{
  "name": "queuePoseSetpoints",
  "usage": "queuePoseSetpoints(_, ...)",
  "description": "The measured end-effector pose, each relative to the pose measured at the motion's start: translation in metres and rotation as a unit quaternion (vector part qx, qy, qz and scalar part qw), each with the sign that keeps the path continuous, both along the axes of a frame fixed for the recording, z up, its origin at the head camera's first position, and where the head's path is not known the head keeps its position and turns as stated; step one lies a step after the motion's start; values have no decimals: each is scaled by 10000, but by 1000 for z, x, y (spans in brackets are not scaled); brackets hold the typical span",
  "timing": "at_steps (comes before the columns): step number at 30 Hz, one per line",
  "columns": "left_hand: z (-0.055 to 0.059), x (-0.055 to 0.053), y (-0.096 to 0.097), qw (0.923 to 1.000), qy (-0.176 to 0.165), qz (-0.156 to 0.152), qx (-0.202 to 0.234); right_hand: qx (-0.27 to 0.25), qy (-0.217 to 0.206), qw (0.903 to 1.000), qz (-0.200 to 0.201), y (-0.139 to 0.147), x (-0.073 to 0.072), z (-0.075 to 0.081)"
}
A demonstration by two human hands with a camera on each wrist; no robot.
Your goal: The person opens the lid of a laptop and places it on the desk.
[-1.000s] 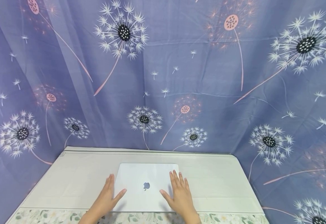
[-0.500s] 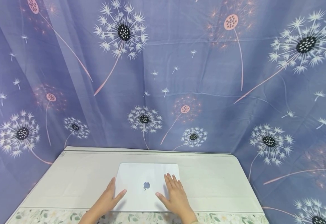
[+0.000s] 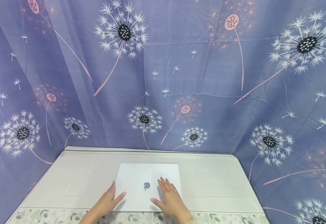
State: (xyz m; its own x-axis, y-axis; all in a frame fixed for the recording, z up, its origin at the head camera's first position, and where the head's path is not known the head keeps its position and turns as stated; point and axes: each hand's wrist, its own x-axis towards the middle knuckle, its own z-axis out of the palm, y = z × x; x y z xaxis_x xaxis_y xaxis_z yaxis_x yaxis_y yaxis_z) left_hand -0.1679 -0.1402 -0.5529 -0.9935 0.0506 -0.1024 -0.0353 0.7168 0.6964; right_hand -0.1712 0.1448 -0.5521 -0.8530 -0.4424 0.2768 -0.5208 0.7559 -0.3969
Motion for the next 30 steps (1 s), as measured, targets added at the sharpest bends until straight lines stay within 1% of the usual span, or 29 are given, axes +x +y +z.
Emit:
queuePoseSetpoints(3, -1, 0, -1, 10000, -81, 1, 45, 101, -113, 9997, 195, -4, 0, 1)
queuePoseSetpoints(7, -3, 0, -3, 9999, -87, -14, 49, 277, -351, 9983, 366, -9, 0, 3)
queuePoseSetpoints(10, -4, 0, -4, 10000, -34, -59, 28, 410, -420, 9973, 434, -13, 1, 1)
queuePoseSetpoints(13, -5, 0, -7, 9999, -24, -143, 1, 589, -399, 9964, 471, -17, 1, -2)
queuePoseSetpoints(16, -4, 0, -9, 9997, -74, -232, -28, 827, -430, 9945, 485, -19, 0, -6)
queuePoseSetpoints(22, 3, 3, -10, 9989, -84, -452, -103, 1165, -613, 9902, 465, -24, 1, -6)
queuePoseSetpoints(25, 6, 5, -11, 9984, -75, -554, -74, 1295, -553, 9891, 437, -25, 0, -8)
queuePoseSetpoints(30, 7, 6, -13, 9978, -54, -646, -135, 1548, -259, 9864, 487, -26, 0, -8)
